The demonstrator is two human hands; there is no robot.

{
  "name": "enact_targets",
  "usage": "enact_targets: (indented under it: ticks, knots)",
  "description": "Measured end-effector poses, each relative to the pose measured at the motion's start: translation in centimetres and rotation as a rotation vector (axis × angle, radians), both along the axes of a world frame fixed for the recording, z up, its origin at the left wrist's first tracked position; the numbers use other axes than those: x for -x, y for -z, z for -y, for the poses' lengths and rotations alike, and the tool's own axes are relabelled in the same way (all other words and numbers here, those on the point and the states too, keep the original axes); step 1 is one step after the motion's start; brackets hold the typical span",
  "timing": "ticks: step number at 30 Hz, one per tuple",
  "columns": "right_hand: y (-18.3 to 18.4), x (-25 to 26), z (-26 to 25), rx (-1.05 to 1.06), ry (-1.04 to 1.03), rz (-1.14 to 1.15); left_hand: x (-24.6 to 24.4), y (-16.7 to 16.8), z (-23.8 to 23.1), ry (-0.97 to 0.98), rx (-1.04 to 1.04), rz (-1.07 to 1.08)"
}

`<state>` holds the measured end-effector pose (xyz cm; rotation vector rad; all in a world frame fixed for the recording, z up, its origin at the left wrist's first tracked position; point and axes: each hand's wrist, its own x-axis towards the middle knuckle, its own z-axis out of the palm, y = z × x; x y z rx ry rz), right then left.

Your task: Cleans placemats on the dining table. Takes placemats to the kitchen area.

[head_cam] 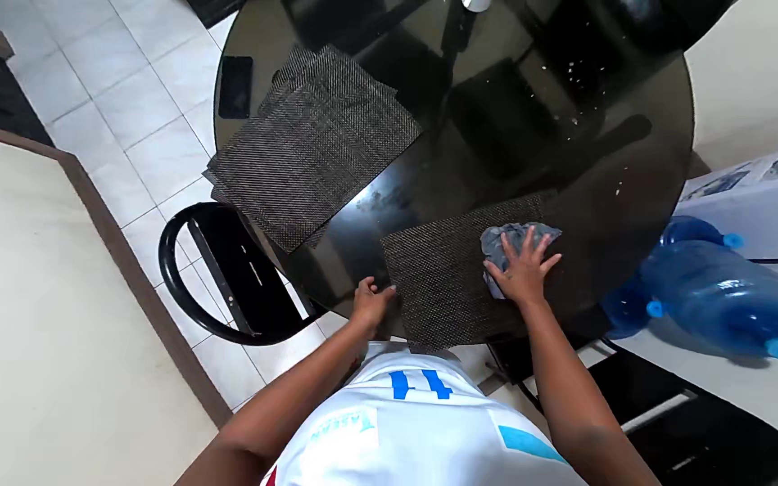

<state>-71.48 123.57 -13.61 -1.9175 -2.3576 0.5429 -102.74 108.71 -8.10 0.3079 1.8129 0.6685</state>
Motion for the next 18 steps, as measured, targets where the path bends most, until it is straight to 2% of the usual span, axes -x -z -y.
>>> enact_targets:
  ticks: [3,7,11,14,16,18]
  knots:
    - [2.0,0.3,-0.1,0.002,0.075,-0.036,-4.3,-0.7,0.0,-0.052,0.039,0.045]
    - [2.6,0.3,0.1,-0.053,0.159,-0.128,-7.1,-0.6,-1.6,-0.251,0.054,0.134]
    - [3.4,-0.8,0.1,-0.119,0.260,-0.342,-8.0,-1.3,-2.1,-0.252,-0.183,0.078]
    - [0.7,0.1,0.6,-0.037,0.410,-0.600,-7.3,-0.1,-0.8,-0.309,-0.347,-0.056]
    - [-2.1,2.7,2.2,0.055,0.285,-0.641,-6.3,0.7,0.3,-0.320,-0.321,-0.077]
    - [-3.4,7.2,4.4,0.087,-0.062,-0.541,-5.2,1.6,1.1,-0.249,-0.217,-0.038]
